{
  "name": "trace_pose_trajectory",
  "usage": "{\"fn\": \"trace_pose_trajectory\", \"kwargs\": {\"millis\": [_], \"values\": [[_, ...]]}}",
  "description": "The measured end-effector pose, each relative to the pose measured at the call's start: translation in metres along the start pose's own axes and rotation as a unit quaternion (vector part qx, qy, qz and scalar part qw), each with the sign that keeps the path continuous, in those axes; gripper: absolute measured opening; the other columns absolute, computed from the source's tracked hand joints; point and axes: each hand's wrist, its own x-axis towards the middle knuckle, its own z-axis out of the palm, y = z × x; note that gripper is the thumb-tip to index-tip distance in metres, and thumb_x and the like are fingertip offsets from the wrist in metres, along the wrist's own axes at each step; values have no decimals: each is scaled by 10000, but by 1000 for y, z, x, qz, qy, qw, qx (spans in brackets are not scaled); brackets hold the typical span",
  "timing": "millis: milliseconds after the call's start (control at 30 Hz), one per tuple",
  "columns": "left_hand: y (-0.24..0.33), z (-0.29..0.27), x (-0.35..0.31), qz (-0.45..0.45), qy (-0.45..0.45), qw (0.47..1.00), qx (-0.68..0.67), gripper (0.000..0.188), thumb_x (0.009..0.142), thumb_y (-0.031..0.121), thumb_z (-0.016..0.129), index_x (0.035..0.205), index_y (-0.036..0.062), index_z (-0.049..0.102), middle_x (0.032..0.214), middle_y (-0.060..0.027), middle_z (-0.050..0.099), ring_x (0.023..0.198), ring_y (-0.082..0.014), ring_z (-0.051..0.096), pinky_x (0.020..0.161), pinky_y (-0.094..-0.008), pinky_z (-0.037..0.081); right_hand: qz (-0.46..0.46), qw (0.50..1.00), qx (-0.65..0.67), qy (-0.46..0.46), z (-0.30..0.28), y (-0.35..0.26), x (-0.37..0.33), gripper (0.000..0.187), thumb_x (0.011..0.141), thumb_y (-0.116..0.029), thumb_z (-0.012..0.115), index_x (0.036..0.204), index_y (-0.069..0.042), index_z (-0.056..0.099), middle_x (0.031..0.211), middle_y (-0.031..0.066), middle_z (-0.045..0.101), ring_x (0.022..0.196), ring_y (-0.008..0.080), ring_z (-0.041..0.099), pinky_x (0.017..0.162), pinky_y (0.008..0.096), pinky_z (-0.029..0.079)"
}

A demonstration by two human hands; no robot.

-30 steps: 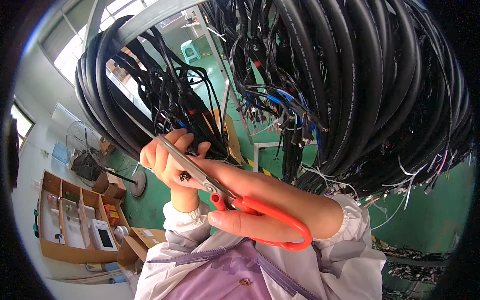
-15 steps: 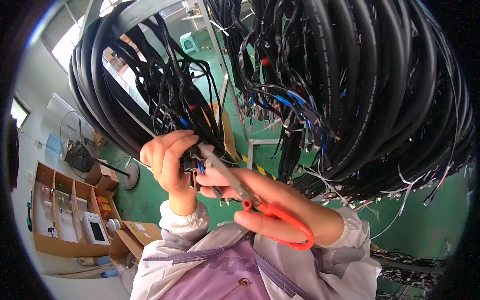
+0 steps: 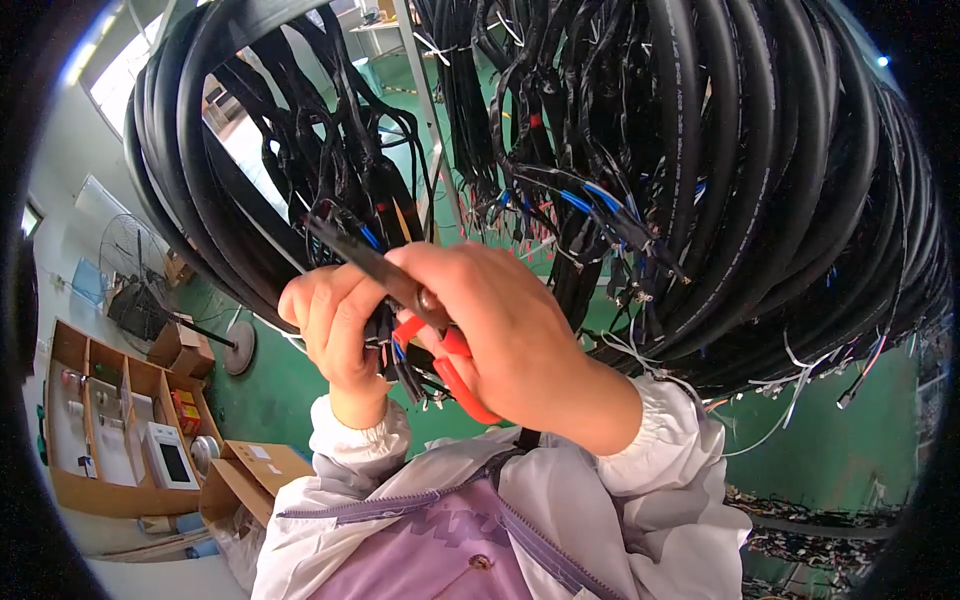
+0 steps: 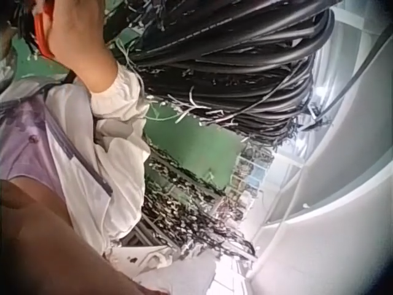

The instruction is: Use a wire stripper to process cable ends on large wire bundles in a factory environment.

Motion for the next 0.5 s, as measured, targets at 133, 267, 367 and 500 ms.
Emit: {"fn": "trace_pose_trajectory", "kwargs": {"millis": [133,267,367,500], "values": [[-3,-1,-1,12,-1,1000,-21,218,706,179,588,897,98,652,901,9,630,750,-145,539,749,-281,324,15,998,41,36,2,5,3,425,731,45,639,1122,-22,485,899,90,560,720,194,558,622,306,456],[-7,2,-4,15,37,998,-45,281,639,214,697,893,104,646,906,7,639,696,-141,544,719,-284,349,-24,998,-24,44,-7,0,1,448,730,-93,701,1119,10,506,843,106,508,676,196,530,605,300,447],[-9,4,-5,26,44,998,-42,286,630,204,706,893,106,647,902,8,641,701,-136,548,721,-281,350,31,996,-75,-20,-9,4,-23,455,736,-196,723,1082,14,515,658,70,509,538,205,520,507,291,439],[-9,5,-4,34,27,998,-47,321,621,205,708,917,94,651,930,-1,648,701,-131,549,722,-280,351,168,985,28,-40,-3,-3,-35,445,741,-151,729,1098,-13,503,580,32,544,457,153,523,433,270,415]]}}
